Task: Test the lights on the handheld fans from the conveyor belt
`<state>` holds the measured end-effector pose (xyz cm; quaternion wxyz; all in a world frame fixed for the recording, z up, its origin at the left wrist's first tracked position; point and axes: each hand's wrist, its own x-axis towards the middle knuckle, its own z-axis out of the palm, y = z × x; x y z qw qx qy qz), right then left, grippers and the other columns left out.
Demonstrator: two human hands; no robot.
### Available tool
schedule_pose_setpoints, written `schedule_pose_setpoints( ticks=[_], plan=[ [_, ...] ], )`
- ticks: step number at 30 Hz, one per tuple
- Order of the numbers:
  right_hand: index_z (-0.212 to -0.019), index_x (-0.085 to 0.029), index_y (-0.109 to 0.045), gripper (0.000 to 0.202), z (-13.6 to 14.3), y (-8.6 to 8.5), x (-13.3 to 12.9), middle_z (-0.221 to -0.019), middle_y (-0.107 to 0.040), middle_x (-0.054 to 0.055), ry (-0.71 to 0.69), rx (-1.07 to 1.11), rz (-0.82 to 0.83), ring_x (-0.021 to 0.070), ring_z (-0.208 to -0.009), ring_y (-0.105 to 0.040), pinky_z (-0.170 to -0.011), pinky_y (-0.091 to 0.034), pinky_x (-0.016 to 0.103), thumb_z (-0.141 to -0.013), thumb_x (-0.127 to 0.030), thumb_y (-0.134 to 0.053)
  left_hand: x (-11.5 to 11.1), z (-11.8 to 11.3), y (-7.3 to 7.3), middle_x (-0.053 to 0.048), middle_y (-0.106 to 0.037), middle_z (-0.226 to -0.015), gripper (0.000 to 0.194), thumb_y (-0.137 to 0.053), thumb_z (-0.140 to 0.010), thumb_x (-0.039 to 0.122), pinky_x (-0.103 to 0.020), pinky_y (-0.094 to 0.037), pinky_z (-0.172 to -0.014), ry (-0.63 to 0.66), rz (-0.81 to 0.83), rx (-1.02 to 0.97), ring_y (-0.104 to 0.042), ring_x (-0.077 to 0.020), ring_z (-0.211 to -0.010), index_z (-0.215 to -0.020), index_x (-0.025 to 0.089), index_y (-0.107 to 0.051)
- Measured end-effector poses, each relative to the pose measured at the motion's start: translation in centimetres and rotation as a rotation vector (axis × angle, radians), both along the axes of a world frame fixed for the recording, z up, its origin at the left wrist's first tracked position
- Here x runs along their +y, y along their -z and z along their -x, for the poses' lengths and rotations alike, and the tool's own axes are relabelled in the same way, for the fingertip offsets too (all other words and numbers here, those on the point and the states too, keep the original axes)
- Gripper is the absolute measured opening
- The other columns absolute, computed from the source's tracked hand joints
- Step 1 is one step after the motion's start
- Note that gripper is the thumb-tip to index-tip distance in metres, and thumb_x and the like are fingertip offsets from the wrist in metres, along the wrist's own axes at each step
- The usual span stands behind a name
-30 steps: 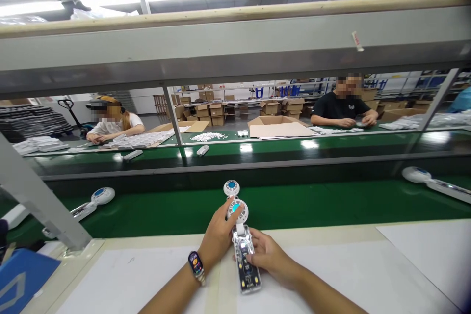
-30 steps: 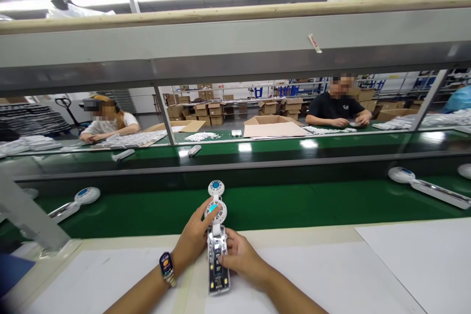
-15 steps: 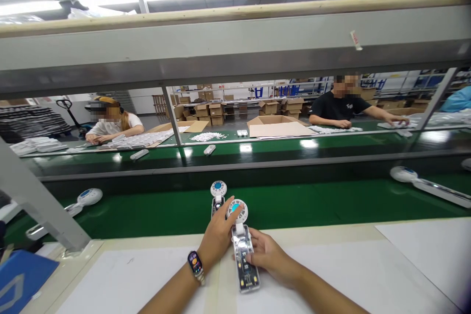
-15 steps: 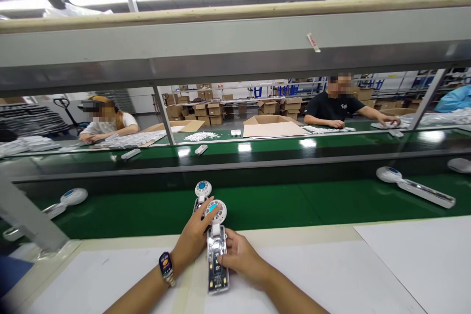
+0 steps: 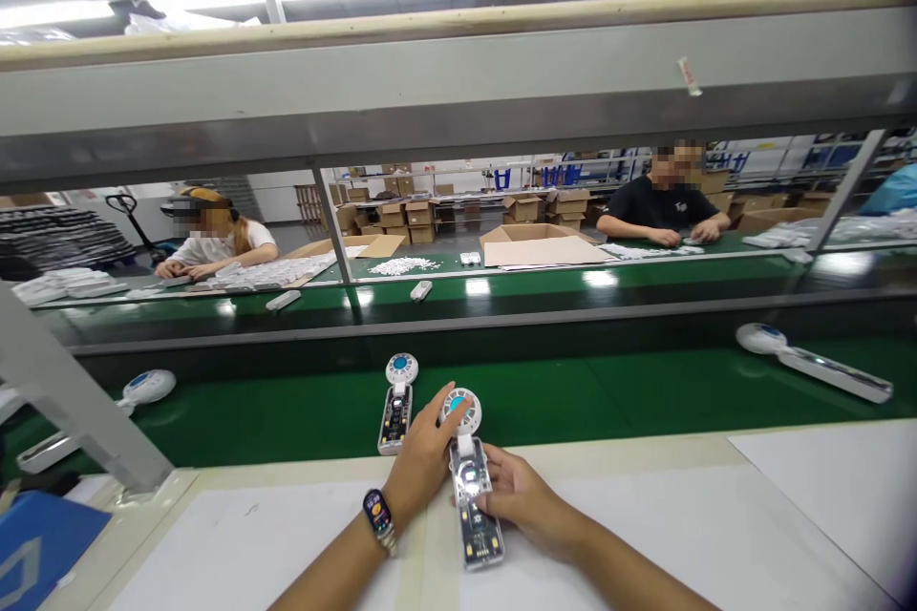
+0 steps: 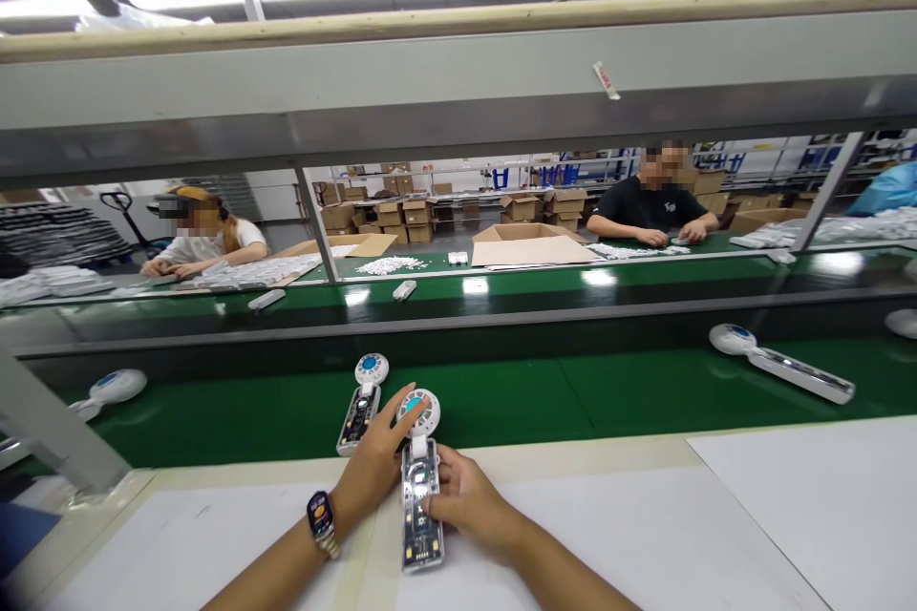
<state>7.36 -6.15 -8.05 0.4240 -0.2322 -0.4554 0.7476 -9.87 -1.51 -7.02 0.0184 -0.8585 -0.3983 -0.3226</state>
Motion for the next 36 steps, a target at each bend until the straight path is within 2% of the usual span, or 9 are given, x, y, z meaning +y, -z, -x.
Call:
schedule_pose_setpoints(
  ticks=[12, 17, 25, 30, 34, 36],
  plan=[
    [-0.109, -0.019, -0.054, 0.052, 0.1, -0.5, -0.2, -0.097, -0.061, 0.007, 0.001, -0.002, -0.008, 0.0237, -0.091, -0.06, -0.077, -0.044, 0.034, -0.062, -0.023, -0.076, -0.1, 0.0, -0.1, -0.011, -0.023, -0.142, 0.063, -0.04, -0.078, 0.0, -0.041, -0.04, -0.097, 0.033, 0.059, -0.02, -0.034, -0.0249, -0.125, -0.134, 0.026, -0.03],
    [-0.11, -0.019, -0.054, 0.051, -0.1, -0.7, -0.2, -0.097, -0.061, 0.007, -0.013, -0.021, -0.005, 0.0236, -0.089, -0.061, -0.078, -0.044, 0.036, -0.063, -0.021, -0.075, -0.1, 0.0, 0.1, -0.008, -0.021, -0.144, 0.064, -0.042, -0.079, 0.002, -0.041, -0.04, -0.097, 0.018, 0.087, -0.03, -0.033, -0.024, -0.126, -0.134, 0.03, -0.029],
    [-0.108, -0.019, -0.055, 0.05, 0.1, -0.5, -0.1, -0.093, -0.06, 0.006, 0.003, -0.021, 0.005, 0.0241, -0.091, -0.06, -0.076, -0.045, 0.034, -0.062, -0.02, -0.075, 0.0, 0.1, 0.0, -0.006, -0.022, -0.144, 0.069, -0.041, -0.074, -0.002, -0.04, -0.041, -0.096, 0.018, 0.123, -0.049, -0.037, -0.0255, -0.124, -0.134, 0.031, -0.031],
    [-0.107, -0.019, -0.056, 0.051, 0.1, -0.6, -0.1, -0.094, -0.061, 0.006, 0.006, -0.02, 0.026, 0.0236, -0.089, -0.061, -0.074, -0.045, 0.033, -0.06, -0.019, -0.075, -0.2, 0.0, 0.0, -0.008, -0.018, -0.145, 0.071, -0.04, -0.072, -0.003, -0.038, -0.044, -0.093, 0.027, 0.149, -0.038, -0.041, -0.0249, -0.121, -0.134, 0.03, -0.03],
    [-0.107, -0.019, -0.054, 0.053, 0.0, -1.0, 0.1, -0.09, -0.064, 0.005, 0.018, 0.048, 0.094, 0.0239, -0.086, -0.063, -0.074, -0.046, 0.033, -0.058, -0.017, -0.075, 0.7, 0.6, -0.3, -0.01, -0.018, -0.145, 0.063, -0.042, -0.08, 0.01, -0.039, -0.042, -0.094, -0.025, 0.116, 0.019, -0.04, -0.0247, -0.121, -0.137, 0.027, -0.021],
    [-0.107, -0.017, -0.054, 0.053, -0.5, -1.2, 0.6, -0.089, -0.065, 0.007, 0.082, 0.094, 0.135, 0.0248, -0.085, -0.064, -0.073, -0.046, 0.033, -0.058, -0.02, -0.075, 1.8, 1.8, -0.7, -0.013, -0.021, -0.143, 0.059, -0.042, -0.083, 0.018, -0.042, -0.038, -0.097, -0.132, 0.015, 0.059, -0.036, -0.0267, -0.123, -0.138, 0.022, -0.019]
  ],
)
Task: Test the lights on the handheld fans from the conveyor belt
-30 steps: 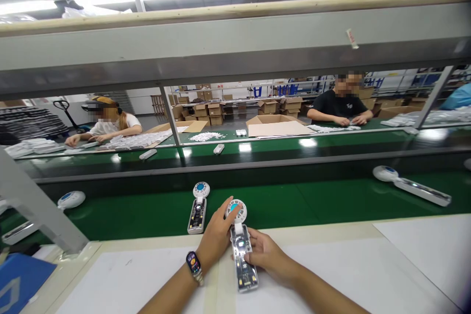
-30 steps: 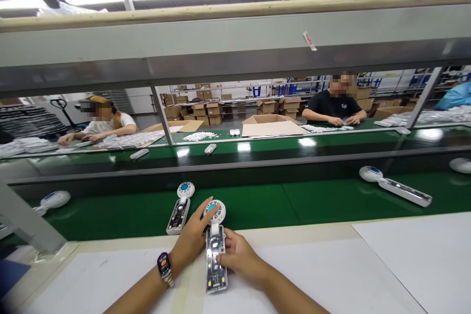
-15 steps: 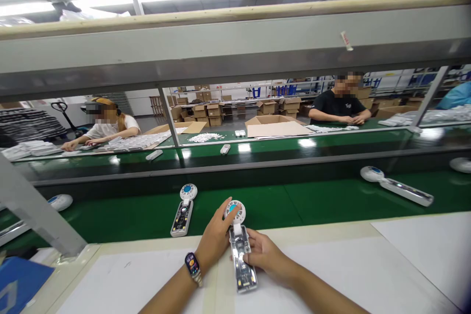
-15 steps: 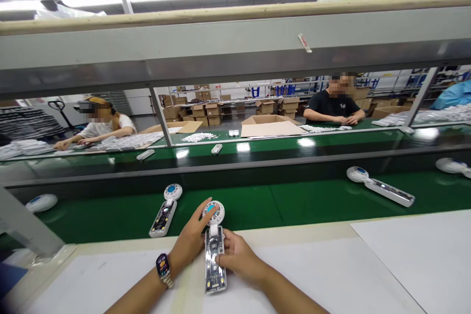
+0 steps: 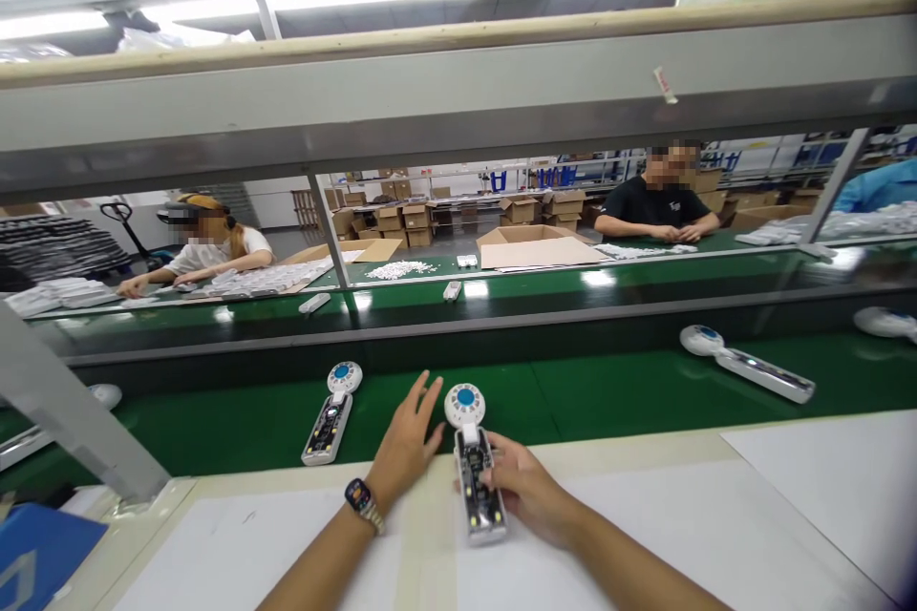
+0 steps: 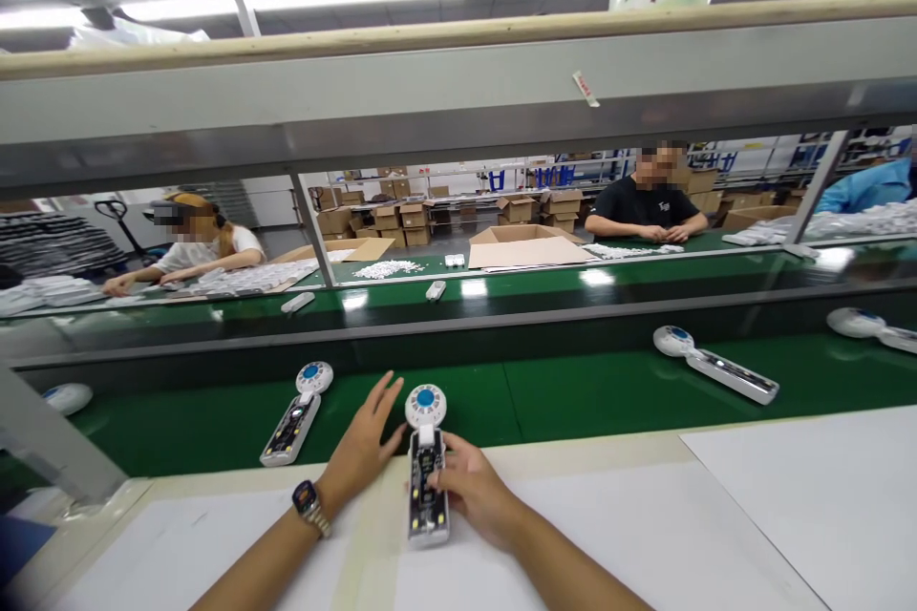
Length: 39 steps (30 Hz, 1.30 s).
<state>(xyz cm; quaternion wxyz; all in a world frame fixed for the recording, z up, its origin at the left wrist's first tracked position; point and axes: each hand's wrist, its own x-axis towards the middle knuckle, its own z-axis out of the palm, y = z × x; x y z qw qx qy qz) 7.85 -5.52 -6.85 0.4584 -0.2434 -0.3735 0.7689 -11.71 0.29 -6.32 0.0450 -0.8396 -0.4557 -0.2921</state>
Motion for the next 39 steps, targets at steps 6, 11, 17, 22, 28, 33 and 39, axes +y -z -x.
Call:
schedule_pose_setpoints(
  ticks=[6, 11, 17, 22, 28, 33, 39],
  plan=[
    [-0.128, -0.018, -0.034, 0.08, -3.8, 0.0, 3.3, -0.092, -0.067, 0.006, 0.395, 0.012, 0.044, 0.0253, -0.087, -0.065, -0.079, -0.05, 0.036, -0.06, -0.027, -0.076, 2.5, 7.0, -0.8, -0.026, -0.032, -0.132, 0.055, -0.044, -0.081, 0.023, -0.052, -0.033, -0.091, -0.845, -0.169, 0.119, -0.04, -0.038, -0.114, -0.131, 0.006, -0.029],
    [-0.14, -0.023, -0.007, 0.11, -7.1, 0.4, 5.3, -0.109, -0.06, 0.006, 0.659, -0.023, -0.045, 0.0234, -0.091, -0.064, -0.092, -0.047, 0.037, -0.057, -0.025, -0.08, 2.8, 11.0, -0.4, -0.021, -0.054, -0.097, 0.065, -0.046, -0.08, 0.038, -0.039, -0.044, -0.062, -1.127, 0.055, 0.096, -0.057, -0.0336, -0.078, -0.128, -0.001, -0.027],
    [-0.141, -0.023, -0.007, 0.105, -7.7, 1.5, 5.4, -0.143, -0.022, 0.017, 0.917, -0.544, -0.113, 0.02, -0.068, -0.066, -0.068, -0.057, 0.035, -0.061, -0.038, -0.073, 2.7, 10.4, -0.8, -0.02, -0.059, -0.093, 0.053, -0.04, -0.085, 0.037, -0.04, -0.044, -0.07, -0.986, 0.027, 0.044, -0.057, -0.0334, -0.084, -0.123, 0.0, -0.036],
    [-0.133, -0.018, -0.028, 0.068, -5.7, 2.0, 4.6, -0.124, -0.05, 0.015, 1.02, -0.92, -0.32, 0.0127, -0.047, -0.058, -0.058, -0.052, 0.034, -0.075, -0.042, -0.053, 1.5, 5.6, -0.5, -0.02, -0.053, -0.113, 0.058, -0.034, -0.085, 0.048, -0.042, -0.042, -0.085, -0.508, -0.078, -0.403, -0.052, -0.0313, -0.102, -0.125, 0.006, -0.036],
    [-0.092, -0.018, -0.057, 0.029, -1.7, 1.4, 2.3, -0.08, -0.063, 0.006, 0.483, -0.79, -0.618, 0.0161, -0.06, -0.056, -0.056, -0.046, 0.028, -0.079, -0.044, -0.053, -1.8, -3.2, 0.8, -0.014, -0.056, -0.111, 0.061, -0.035, -0.083, 0.06, -0.036, -0.046, -0.08, -0.099, 0.537, -1.018, -0.057, -0.0234, -0.094, -0.125, 0.016, -0.034],
    [-0.096, -0.018, -0.058, 0.032, 0.5, 1.0, 0.3, -0.075, -0.061, 0.003, 0.292, -0.761, -0.586, 0.0178, -0.066, -0.054, -0.058, -0.04, 0.028, -0.078, -0.045, -0.058, -3.2, -5.1, 0.4, -0.012, -0.06, -0.104, 0.065, -0.055, -0.073, 0.061, -0.034, -0.048, -0.076, 0.132, 0.927, -1.16, -0.06, -0.023, -0.088, -0.118, 0.016, -0.041],
    [-0.125, -0.023, -0.041, 0.052, 1.1, -0.5, -1.1, -0.096, -0.062, 0.006, 0.281, -0.62, -0.448, 0.0235, -0.084, -0.057, -0.072, -0.043, 0.034, -0.082, -0.049, -0.051, -4.3, -4.8, 0.7, -0.014, -0.035, -0.137, 0.066, -0.032, -0.085, 0.058, -0.04, -0.035, -0.099, 0.269, 0.844, -0.997, -0.04, -0.0266, -0.121, -0.137, 0.019, -0.02]
  ],
)
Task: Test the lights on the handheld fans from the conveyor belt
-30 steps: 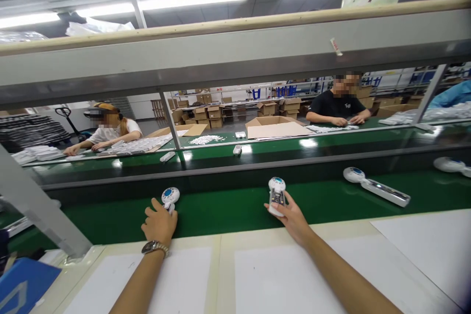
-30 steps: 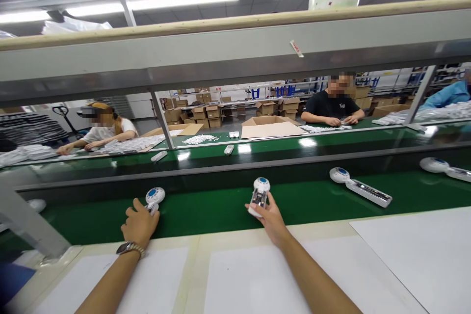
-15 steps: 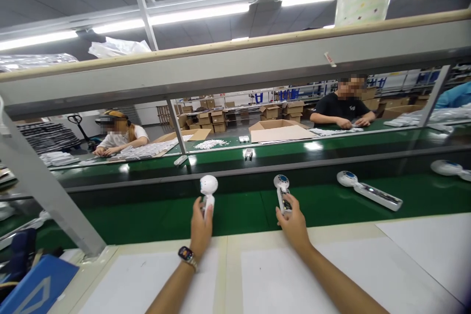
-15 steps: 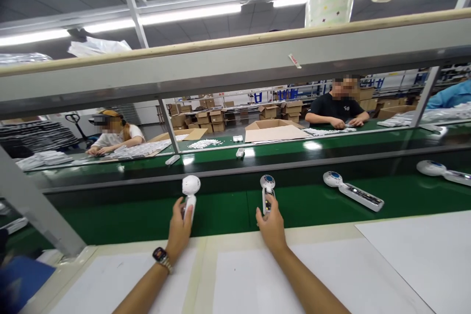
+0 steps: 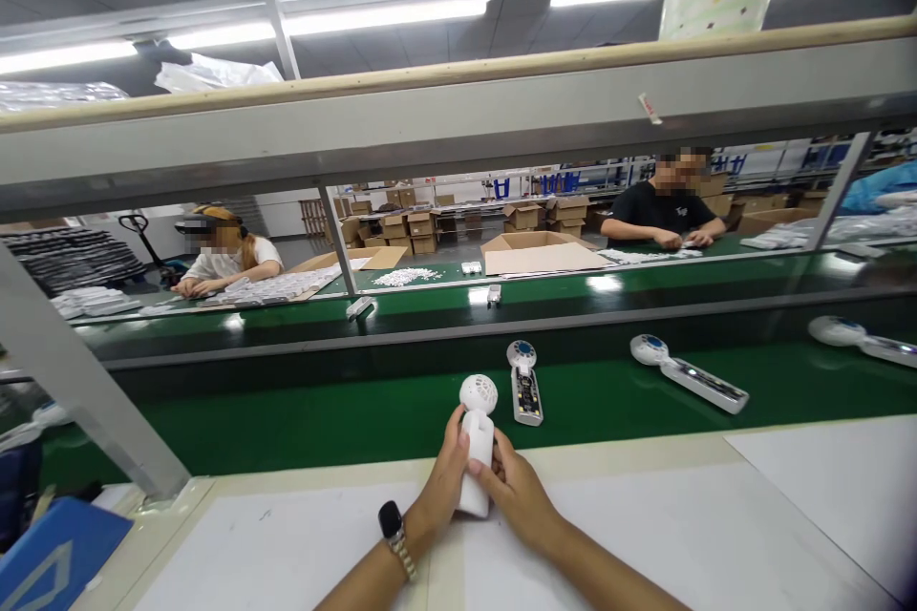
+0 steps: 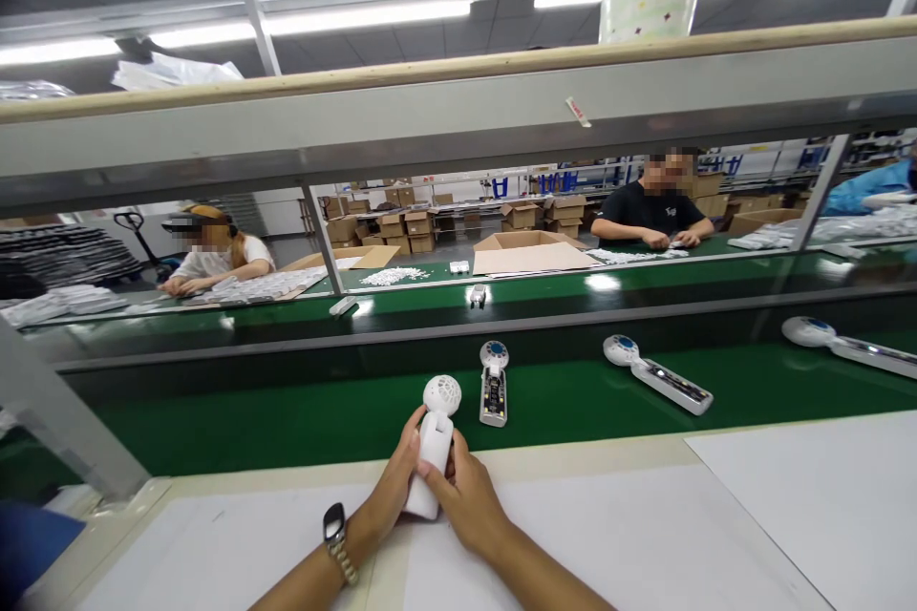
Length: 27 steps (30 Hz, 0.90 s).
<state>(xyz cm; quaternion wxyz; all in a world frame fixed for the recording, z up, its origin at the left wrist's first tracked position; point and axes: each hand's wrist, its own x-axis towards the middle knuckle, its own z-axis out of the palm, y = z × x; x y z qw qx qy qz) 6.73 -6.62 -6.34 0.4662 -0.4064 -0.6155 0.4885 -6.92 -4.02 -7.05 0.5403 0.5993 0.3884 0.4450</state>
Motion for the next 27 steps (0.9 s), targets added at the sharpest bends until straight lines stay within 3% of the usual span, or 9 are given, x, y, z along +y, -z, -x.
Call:
schedule_pose_setpoints(
  ticks=[5, 8, 11, 15, 19, 21, 24, 27],
  plan=[
    [-0.131, -0.026, -0.036, 0.053, -0.1, -0.7, -0.4, -0.112, -0.058, 0.006, -0.055, 0.077, 0.021, 0.0258, -0.107, -0.05, -0.09, -0.036, 0.039, -0.085, -0.051, -0.044, -1.8, -0.3, 0.7, -0.012, -0.004, -0.148, 0.069, -0.03, -0.09, 0.049, -0.045, -0.012, -0.109, 0.091, -0.316, 0.269, -0.01, -0.0265, -0.134, -0.14, 0.019, 0.007],
    [-0.135, -0.025, -0.029, 0.058, -0.2, 0.0, 0.0, -0.125, -0.05, 0.006, -0.111, 0.139, 0.018, 0.025, -0.118, -0.042, -0.097, -0.031, 0.039, -0.085, -0.049, -0.046, -2.4, -0.3, 0.5, -0.012, -0.002, -0.148, 0.075, -0.037, -0.088, 0.046, -0.05, -0.01, -0.109, 0.124, -0.537, 0.37, -0.005, -0.0299, -0.134, -0.14, 0.018, 0.008],
    [-0.132, -0.022, -0.034, 0.055, -0.4, 0.8, 0.6, -0.13, -0.046, 0.007, -0.118, 0.194, 0.015, 0.0245, -0.12, -0.039, -0.1, -0.029, 0.039, -0.085, -0.047, -0.048, -2.4, -0.2, -0.1, -0.011, -0.005, -0.148, 0.075, -0.041, -0.087, 0.046, -0.051, -0.014, -0.108, 0.151, -0.646, 0.378, -0.01, -0.032, -0.133, -0.141, 0.02, 0.004],
    [-0.116, -0.018, -0.048, 0.048, -0.6, 1.5, 1.5, -0.113, -0.058, 0.009, -0.058, 0.283, 0.076, 0.027, -0.108, -0.05, -0.093, -0.037, 0.04, -0.08, -0.047, -0.056, -2.3, -0.1, -0.7, -0.012, -0.013, -0.146, 0.066, -0.036, -0.089, 0.046, -0.046, -0.02, -0.108, 0.148, -0.535, 0.292, -0.017, -0.029, -0.132, -0.141, 0.019, -0.004],
    [-0.112, -0.02, -0.047, 0.052, -1.0, 1.5, 1.8, -0.097, -0.062, 0.005, -0.021, 0.445, 0.239, 0.0246, -0.091, -0.059, -0.078, -0.046, 0.037, -0.071, -0.046, -0.066, -2.0, -0.3, -0.8, -0.012, -0.021, -0.143, 0.056, -0.032, -0.091, 0.043, -0.045, -0.024, -0.106, -0.043, -0.399, 0.201, -0.024, -0.0275, -0.13, -0.139, 0.02, -0.014],
    [-0.114, -0.021, -0.045, 0.052, -1.2, 1.2, 1.6, -0.091, -0.063, 0.003, -0.092, 0.515, 0.311, 0.0221, -0.081, -0.062, -0.072, -0.048, 0.035, -0.071, -0.041, -0.067, -1.6, -0.4, -0.7, -0.011, -0.023, -0.143, 0.056, -0.038, -0.09, 0.04, -0.044, -0.025, -0.105, -0.11, -0.37, 0.18, -0.027, -0.0264, -0.129, -0.138, 0.022, -0.016],
    [-0.116, -0.02, -0.044, 0.049, -1.5, 0.7, 1.0, -0.087, -0.063, 0.004, -0.309, 0.528, 0.363, 0.0221, -0.071, -0.065, -0.069, -0.049, 0.038, -0.073, -0.033, -0.064, -0.8, -0.3, -0.4, -0.01, -0.027, -0.141, 0.058, -0.046, -0.087, 0.038, -0.042, -0.029, -0.103, -0.133, -0.332, 0.127, -0.032, -0.0251, -0.126, -0.137, 0.025, -0.018],
    [-0.117, -0.019, -0.044, 0.051, -1.4, 0.3, 0.4, -0.086, -0.064, 0.005, -0.445, 0.517, 0.38, 0.0231, -0.072, -0.066, -0.071, -0.049, 0.04, -0.072, -0.025, -0.064, -0.2, -0.1, 0.1, -0.009, -0.029, -0.14, 0.053, -0.048, -0.086, 0.039, -0.041, -0.031, -0.102, -0.183, -0.312, 0.129, -0.033, -0.0259, -0.126, -0.133, 0.025, -0.03]
  ],
)
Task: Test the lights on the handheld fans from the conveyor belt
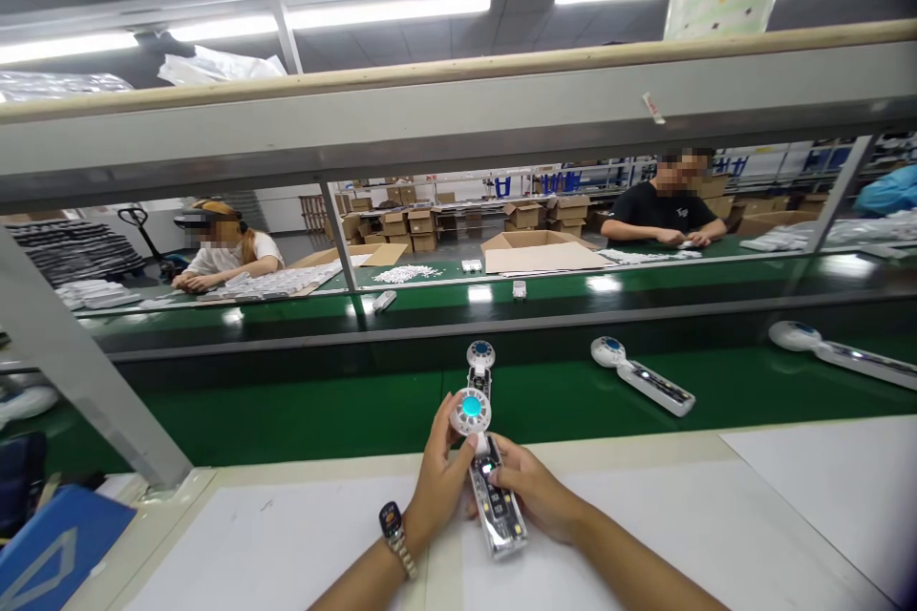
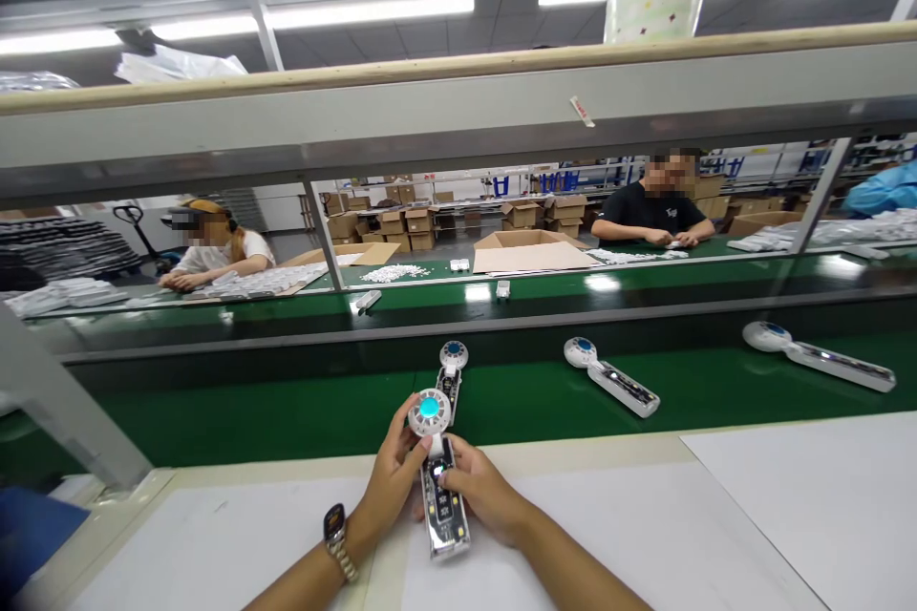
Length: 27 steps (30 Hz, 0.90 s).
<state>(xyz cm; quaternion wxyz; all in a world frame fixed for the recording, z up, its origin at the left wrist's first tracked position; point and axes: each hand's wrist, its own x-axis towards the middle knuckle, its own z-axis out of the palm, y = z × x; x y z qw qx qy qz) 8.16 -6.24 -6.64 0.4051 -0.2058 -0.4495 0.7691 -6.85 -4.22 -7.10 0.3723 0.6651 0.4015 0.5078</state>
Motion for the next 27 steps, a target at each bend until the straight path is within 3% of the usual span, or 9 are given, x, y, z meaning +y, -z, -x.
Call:
schedule_pose_setpoints(
  ticks=[3, 10, 27],
  plan=[
    [-0.113, -0.017, -0.049, 0.045, 0.12, -0.18, -0.31, -0.087, -0.065, 0.005, -0.037, -0.008, 0.004, 0.0223, -0.079, -0.065, -0.08, -0.046, 0.041, -0.071, -0.02, -0.063, 0.22, 0.08, 0.15, -0.007, -0.026, -0.141, 0.045, -0.049, -0.085, 0.041, -0.039, -0.029, -0.104, -0.048, -0.017, 0.073, -0.027, -0.0256, -0.129, -0.126, 0.025, -0.042],
    [-0.112, -0.021, -0.051, 0.054, -0.32, -0.34, -0.23, -0.092, -0.063, 0.004, -0.057, -0.059, 0.046, 0.0218, -0.085, -0.063, -0.082, -0.045, 0.038, -0.062, -0.02, -0.072, 0.13, 0.0, -0.08, -0.006, -0.03, -0.138, 0.038, -0.047, -0.085, 0.04, -0.039, -0.026, -0.105, -0.043, -0.033, 0.112, -0.03, -0.0242, -0.127, -0.121, 0.025, -0.05],
    [-0.115, -0.02, -0.05, 0.055, -0.37, -0.04, -0.09, -0.102, -0.061, 0.008, -0.085, 0.007, 0.014, 0.0228, -0.092, -0.06, -0.088, -0.041, 0.042, -0.065, -0.019, -0.072, 0.15, 0.24, 0.16, -0.005, -0.024, -0.14, 0.037, -0.048, -0.085, 0.04, -0.037, -0.026, -0.105, -0.044, 0.005, 0.118, -0.029, -0.0242, -0.127, -0.12, 0.028, -0.051]
  ],
)
